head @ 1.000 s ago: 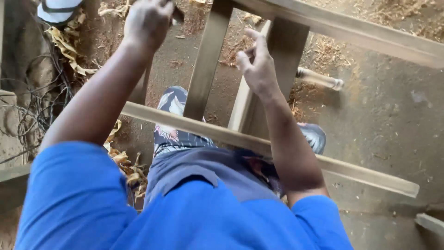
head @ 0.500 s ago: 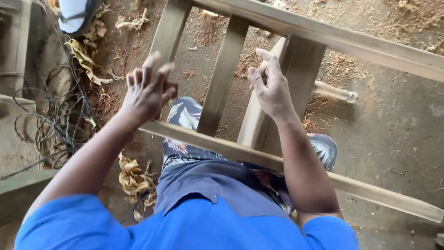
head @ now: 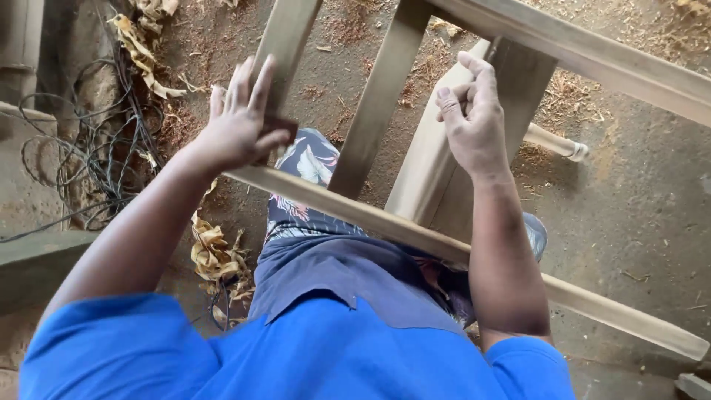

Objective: Sanding the wooden legs and rungs of a chair frame using sandpaper in a workshop.

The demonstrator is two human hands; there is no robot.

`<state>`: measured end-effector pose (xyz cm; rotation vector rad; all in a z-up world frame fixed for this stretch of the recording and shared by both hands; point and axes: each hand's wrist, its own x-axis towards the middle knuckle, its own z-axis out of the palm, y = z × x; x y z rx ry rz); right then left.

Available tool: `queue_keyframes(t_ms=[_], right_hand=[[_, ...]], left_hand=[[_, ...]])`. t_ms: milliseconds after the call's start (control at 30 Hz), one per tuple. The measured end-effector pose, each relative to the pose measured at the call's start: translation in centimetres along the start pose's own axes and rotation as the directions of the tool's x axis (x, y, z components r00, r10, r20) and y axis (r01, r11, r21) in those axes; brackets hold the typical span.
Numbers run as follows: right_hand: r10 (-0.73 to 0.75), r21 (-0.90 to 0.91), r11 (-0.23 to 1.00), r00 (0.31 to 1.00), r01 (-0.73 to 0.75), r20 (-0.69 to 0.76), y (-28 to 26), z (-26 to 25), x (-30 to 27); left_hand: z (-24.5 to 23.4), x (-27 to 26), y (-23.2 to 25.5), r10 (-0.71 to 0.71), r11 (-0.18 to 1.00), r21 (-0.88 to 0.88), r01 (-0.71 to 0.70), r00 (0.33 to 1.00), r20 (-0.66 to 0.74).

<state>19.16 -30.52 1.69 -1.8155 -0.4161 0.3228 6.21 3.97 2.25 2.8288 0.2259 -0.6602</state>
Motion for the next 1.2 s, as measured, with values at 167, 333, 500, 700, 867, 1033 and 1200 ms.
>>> queue_keyframes(t_ms=[167, 333, 500, 700, 867, 1033, 1200], right_hand=[[-0.053, -0.038, 0.998, 0.999, 0.052, -0.013, 0.3, 0.1, -0.2], [-0.051, 0.016, 0.999, 0.998, 0.052, -0.038, -0.9, 0.0, -0.5], [-0.047, -0.018, 0.999, 0.999, 0.047, -0.008, -0.8, 0.5, -0.4], [0.032, -0.105, 0.994, 0.999, -0.029, 0.025, 0.3, -0.6, 0.3], [-0.052, -0.057, 0.997, 0.993, 0.047, -0.102, 1.2, -1.7, 0.2], [-0.103, -0.028, 0.994, 0.992, 0.101, -0.070, -0.2, -0.9, -0.6], [-0.080, -0.098, 0.992, 0.996, 0.076, -0.040, -2.3, -0.2, -1.0]], left_hand=[[1.4, -1.3, -2.1, 0.108, 0.993, -0.064, -0.104, 0.992, 0.062], [1.1, 1.6, -2.3, 0.095, 0.995, 0.036, -0.094, 0.995, -0.026], [-2.2, 9.4, -0.1, 0.062, 0.998, 0.024, -0.058, 0.975, -0.211], [-4.1, 18.7, 1.8, 0.007, 1.000, 0.027, 0.002, 0.941, -0.339], [-2.0, 11.0, 1.1, 0.043, 0.984, 0.176, -0.005, 0.976, -0.213], [-0.6, 0.4, 2.0, -0.178, 0.982, 0.080, 0.172, 0.980, 0.083], [0.5, -0.2, 3.2, -0.275, 0.949, -0.177, 0.261, 0.960, -0.061]])
